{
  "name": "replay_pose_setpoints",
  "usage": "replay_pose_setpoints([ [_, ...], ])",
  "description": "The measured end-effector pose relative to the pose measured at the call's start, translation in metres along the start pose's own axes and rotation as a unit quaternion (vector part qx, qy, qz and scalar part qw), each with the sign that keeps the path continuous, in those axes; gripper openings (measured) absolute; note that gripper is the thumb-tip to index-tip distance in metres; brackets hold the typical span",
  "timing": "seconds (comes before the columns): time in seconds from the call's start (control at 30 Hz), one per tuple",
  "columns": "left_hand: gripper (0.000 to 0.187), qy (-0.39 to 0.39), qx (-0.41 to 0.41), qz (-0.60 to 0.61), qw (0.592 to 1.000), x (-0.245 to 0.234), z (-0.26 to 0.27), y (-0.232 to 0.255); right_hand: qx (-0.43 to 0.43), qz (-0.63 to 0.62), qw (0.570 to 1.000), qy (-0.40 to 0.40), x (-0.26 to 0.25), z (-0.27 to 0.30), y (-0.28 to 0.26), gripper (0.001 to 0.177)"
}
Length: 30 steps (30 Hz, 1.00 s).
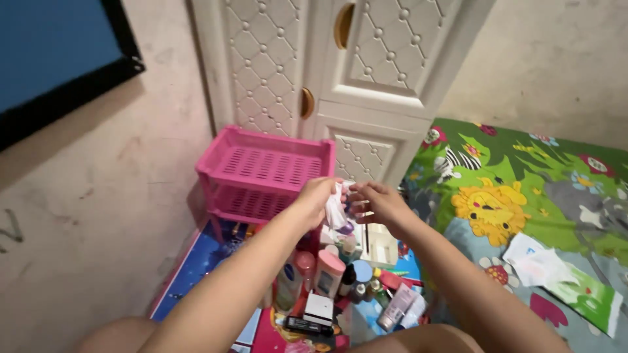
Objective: Organizing various skincare and cosmetic bottles into a small tiered plastic shelf.
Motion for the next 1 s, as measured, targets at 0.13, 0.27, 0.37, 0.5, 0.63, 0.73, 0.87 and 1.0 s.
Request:
replay_pose_setpoints([
  [0.13, 0.038, 0.045, 0.036, 0.038, 0.998, -0.016, 0.035, 0.053, -0.008, -0.027, 0.999, -0.023, 0.052, 0.021, -0.037, 0.038],
  [0.27, 0.044, 0.072, 0.068, 0.091, 0.991, -0.038, 0.052, 0.082, -0.027, -0.054, 0.998, -0.018, 0.092, 0.021, -0.049, 0.032],
  [0.37, 0.042, 0.085, 0.129, 0.097, 0.983, -0.063, 0.036, 0.087, -0.042, -0.030, 0.999, 0.000, 0.118, 0.017, -0.058, 0.028],
  [0.5, 0.043, 0.111, 0.199, 0.088, 0.970, -0.089, 0.029, 0.095, -0.052, 0.016, 0.998, 0.028, 0.147, 0.019, -0.067, 0.032],
  [0.63, 0.038, 0.125, 0.199, 0.065, 0.970, -0.105, 0.040, 0.101, -0.067, 0.000, 0.997, -0.027, 0.168, -0.002, -0.055, 0.025],
  [0.73, 0.038, 0.113, 0.207, 0.079, 0.968, -0.119, 0.039, 0.103, -0.094, -0.002, 0.994, -0.051, 0.179, -0.020, -0.043, 0.020],
  [0.87, 0.029, 0.132, 0.225, 0.063, 0.963, -0.135, 0.042, 0.106, -0.109, 0.003, 0.994, -0.025, 0.185, -0.035, -0.037, 0.019],
  [1.0, 0.019, 0.175, 0.236, 0.031, 0.955, -0.150, 0.053, 0.111, -0.077, 0.000, 0.997, 0.033, 0.191, -0.020, -0.057, 0.018],
])
Point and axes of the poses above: each hand's wrist, its own z-axis away from the middle knuckle, its own x-axis out of the palm, y = z × x, the point moved 4 cm from there along -z, towards the middle knuckle, and after that the axes turned 14 degrees about y, right-handed, at the moved point
